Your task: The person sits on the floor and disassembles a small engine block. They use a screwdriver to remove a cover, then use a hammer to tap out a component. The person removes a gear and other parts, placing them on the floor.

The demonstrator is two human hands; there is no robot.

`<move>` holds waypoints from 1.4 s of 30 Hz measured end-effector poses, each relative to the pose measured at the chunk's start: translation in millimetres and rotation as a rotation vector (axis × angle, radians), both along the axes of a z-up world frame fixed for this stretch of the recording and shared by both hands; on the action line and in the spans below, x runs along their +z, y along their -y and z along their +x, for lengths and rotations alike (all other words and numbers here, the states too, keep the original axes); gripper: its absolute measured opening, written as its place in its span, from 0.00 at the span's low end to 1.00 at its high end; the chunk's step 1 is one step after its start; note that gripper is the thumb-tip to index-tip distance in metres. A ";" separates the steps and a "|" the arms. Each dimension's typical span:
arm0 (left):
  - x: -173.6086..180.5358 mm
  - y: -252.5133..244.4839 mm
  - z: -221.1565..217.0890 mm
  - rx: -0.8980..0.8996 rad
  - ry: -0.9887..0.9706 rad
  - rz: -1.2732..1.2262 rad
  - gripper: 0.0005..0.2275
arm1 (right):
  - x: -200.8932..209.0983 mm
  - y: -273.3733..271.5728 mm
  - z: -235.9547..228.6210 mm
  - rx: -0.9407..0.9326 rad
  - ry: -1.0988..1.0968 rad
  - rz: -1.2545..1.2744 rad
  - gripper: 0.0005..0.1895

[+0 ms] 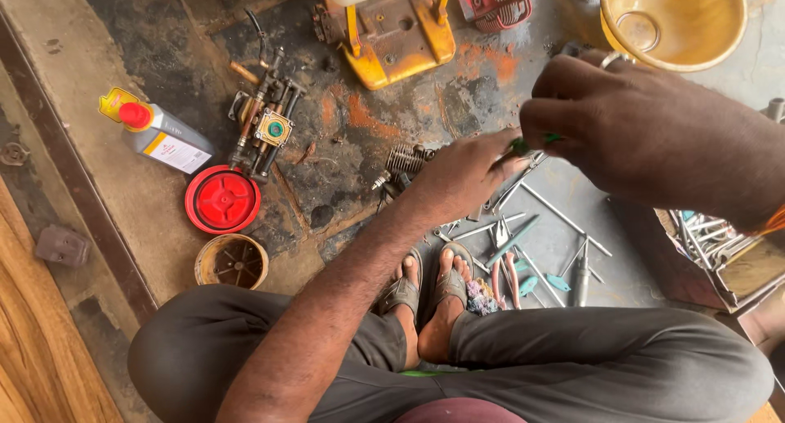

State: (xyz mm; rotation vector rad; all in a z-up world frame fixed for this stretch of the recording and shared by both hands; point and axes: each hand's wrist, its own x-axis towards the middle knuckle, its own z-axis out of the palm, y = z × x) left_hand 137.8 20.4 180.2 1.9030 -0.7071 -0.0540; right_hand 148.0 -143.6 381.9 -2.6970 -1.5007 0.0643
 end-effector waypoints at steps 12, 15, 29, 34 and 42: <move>-7.9 3.0 4.0 0.263 0.371 0.159 0.30 | 13.3 -31.9 -18.1 -0.397 0.022 -0.428 0.18; -14.2 0.2 3.4 0.063 0.336 0.075 0.14 | 7.2 -19.0 -7.2 -0.065 0.003 -0.005 0.17; -7.5 -0.2 2.9 0.019 0.017 0.339 0.13 | 12.3 -18.5 -4.7 -0.124 0.018 -0.034 0.33; 6.6 1.6 -2.3 0.224 0.300 0.276 0.19 | 18.9 -32.7 -20.9 -0.537 -0.013 -0.707 0.20; 0.4 -0.4 -0.1 0.129 -0.075 0.486 0.17 | 13.8 -20.2 -12.6 -0.426 -0.065 -0.345 0.32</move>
